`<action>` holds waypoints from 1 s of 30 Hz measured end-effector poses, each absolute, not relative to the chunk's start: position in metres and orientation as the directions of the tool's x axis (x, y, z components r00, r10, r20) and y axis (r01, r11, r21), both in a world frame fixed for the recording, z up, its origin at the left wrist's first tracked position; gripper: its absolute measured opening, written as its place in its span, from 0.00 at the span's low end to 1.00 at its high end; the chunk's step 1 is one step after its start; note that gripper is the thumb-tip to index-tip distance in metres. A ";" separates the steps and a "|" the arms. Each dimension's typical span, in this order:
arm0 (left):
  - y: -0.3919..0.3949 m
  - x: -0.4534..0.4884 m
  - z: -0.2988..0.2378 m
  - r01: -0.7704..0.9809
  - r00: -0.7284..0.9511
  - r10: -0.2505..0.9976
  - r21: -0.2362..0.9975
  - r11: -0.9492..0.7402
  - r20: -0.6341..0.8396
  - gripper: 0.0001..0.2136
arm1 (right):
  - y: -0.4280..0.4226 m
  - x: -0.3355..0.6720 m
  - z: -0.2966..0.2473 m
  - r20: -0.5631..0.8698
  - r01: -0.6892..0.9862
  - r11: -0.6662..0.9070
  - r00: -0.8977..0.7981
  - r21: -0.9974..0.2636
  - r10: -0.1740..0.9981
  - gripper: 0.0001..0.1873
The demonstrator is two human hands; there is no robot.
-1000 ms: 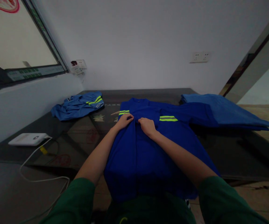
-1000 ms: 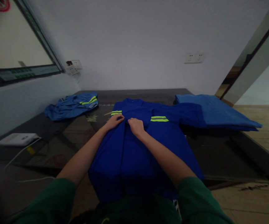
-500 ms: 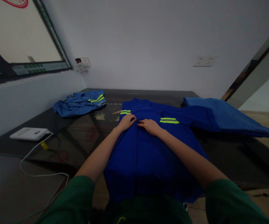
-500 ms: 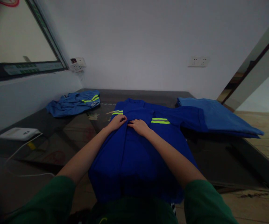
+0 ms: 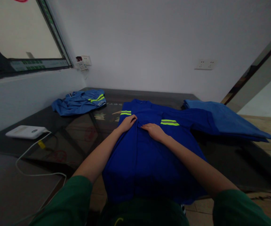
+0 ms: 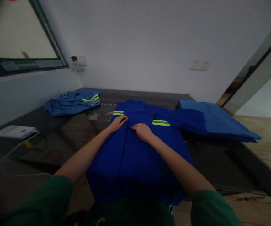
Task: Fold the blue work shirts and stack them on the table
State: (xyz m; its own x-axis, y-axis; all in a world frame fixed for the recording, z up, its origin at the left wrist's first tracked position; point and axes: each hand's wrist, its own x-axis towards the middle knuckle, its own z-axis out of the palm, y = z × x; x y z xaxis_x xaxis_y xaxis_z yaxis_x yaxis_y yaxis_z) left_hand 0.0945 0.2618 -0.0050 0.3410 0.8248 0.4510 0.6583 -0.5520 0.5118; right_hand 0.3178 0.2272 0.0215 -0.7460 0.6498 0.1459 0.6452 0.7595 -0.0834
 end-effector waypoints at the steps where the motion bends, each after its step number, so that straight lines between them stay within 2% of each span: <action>1: 0.262 0.095 -0.006 0.647 0.332 0.829 0.531 -0.547 0.450 0.07 | 0.228 0.315 0.021 0.154 0.646 0.760 -0.745 -0.072 0.649 0.22; 5: 0.264 0.094 -0.009 0.601 0.308 0.815 0.564 -0.567 0.491 0.06 | 0.229 0.300 0.018 0.180 0.664 0.747 -0.730 -0.042 0.659 0.19; 7: 0.265 0.093 -0.009 0.572 0.307 0.798 0.569 -0.590 0.518 0.06 | 0.232 0.291 0.015 0.192 0.682 0.727 -0.706 -0.071 0.681 0.17; 11: 0.265 0.091 -0.008 0.551 0.303 0.794 0.582 -0.598 0.528 0.06 | 0.247 0.277 0.011 0.233 0.727 0.631 -0.587 -0.269 0.775 0.15; 15: 0.266 0.091 -0.007 0.540 0.307 0.810 0.610 -0.580 0.499 0.06 | 0.261 0.269 0.011 0.204 0.730 0.506 -0.467 -0.459 0.860 0.10; 20: 0.266 0.093 -0.008 0.555 0.294 0.839 0.634 -0.539 0.457 0.06 | 0.263 0.264 0.010 0.180 0.732 0.360 -0.316 -0.579 0.932 0.07; 25: 0.268 0.093 -0.012 0.564 0.298 0.846 0.633 -0.530 0.442 0.06 | 0.251 0.262 0.009 0.213 0.777 0.367 -0.299 -0.511 0.930 0.07; 30: 0.270 0.095 -0.013 0.542 0.365 0.830 0.628 -0.558 0.423 0.08 | 0.242 0.273 0.007 0.250 0.732 0.567 -0.509 -0.377 0.824 0.09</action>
State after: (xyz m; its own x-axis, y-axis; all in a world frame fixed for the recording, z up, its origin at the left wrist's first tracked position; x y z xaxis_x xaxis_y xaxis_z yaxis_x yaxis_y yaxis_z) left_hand 0.0945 0.2698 -0.0126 0.3646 0.8297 0.4228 0.5417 -0.5582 0.6284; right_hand 0.2725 0.2418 0.0068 -0.5092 0.8237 0.2496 0.7325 0.5670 -0.3768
